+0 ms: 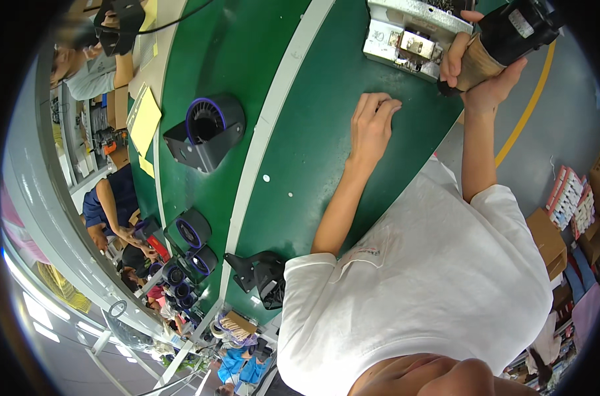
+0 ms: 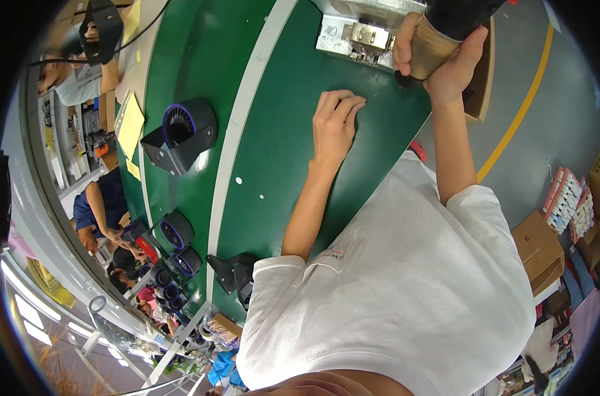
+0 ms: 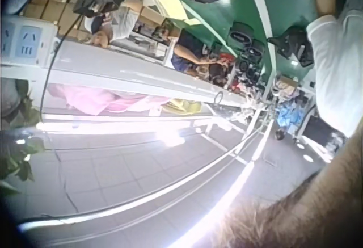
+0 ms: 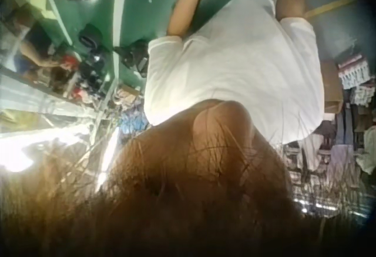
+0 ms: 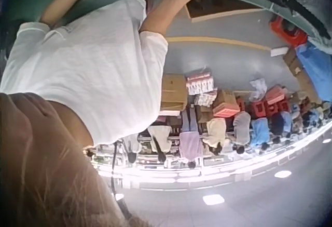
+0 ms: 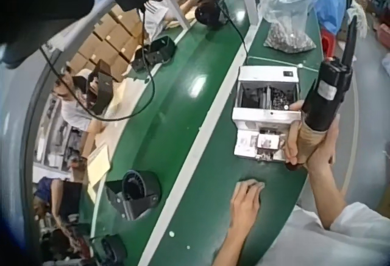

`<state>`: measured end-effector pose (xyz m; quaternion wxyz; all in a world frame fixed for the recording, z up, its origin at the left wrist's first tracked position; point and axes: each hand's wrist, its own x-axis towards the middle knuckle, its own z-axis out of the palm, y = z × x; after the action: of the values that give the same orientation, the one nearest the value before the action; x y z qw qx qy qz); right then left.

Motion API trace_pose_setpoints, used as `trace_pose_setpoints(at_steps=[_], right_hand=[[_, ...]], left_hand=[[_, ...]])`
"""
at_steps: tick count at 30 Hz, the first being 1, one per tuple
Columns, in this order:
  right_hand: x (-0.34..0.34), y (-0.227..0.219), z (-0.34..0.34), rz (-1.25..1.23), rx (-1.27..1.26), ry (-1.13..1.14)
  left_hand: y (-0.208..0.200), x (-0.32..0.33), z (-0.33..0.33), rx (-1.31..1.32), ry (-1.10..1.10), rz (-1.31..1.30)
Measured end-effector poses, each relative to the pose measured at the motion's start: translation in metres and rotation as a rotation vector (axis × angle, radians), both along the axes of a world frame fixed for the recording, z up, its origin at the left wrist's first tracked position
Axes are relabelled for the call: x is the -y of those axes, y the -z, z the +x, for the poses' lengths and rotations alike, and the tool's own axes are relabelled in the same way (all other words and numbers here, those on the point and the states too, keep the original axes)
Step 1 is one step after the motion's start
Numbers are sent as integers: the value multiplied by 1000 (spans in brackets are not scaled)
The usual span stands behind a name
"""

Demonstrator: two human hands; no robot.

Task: Assembling electronic components using an electric screwdriver at a production workstation.

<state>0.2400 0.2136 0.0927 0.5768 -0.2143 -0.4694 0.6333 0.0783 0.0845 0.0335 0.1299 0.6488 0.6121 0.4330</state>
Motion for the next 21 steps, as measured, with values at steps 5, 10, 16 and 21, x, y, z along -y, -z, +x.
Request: trace_pose_setpoints(at_steps=[5, 10, 16, 21], right_hand=[[5, -12, -8, -22, 2, 10], [10, -9, -10, 0, -36, 8], [13, -1, -9, -23, -85, -32], [12, 7, -8, -28, -87, -36]], left_hand=[[-30, -17, -14, 132, -27, 76], [-105, -60, -17, 138, -41, 349], [-97, -117, -10, -32, 52, 334], [-59, -115, -2, -61, 52, 280]])
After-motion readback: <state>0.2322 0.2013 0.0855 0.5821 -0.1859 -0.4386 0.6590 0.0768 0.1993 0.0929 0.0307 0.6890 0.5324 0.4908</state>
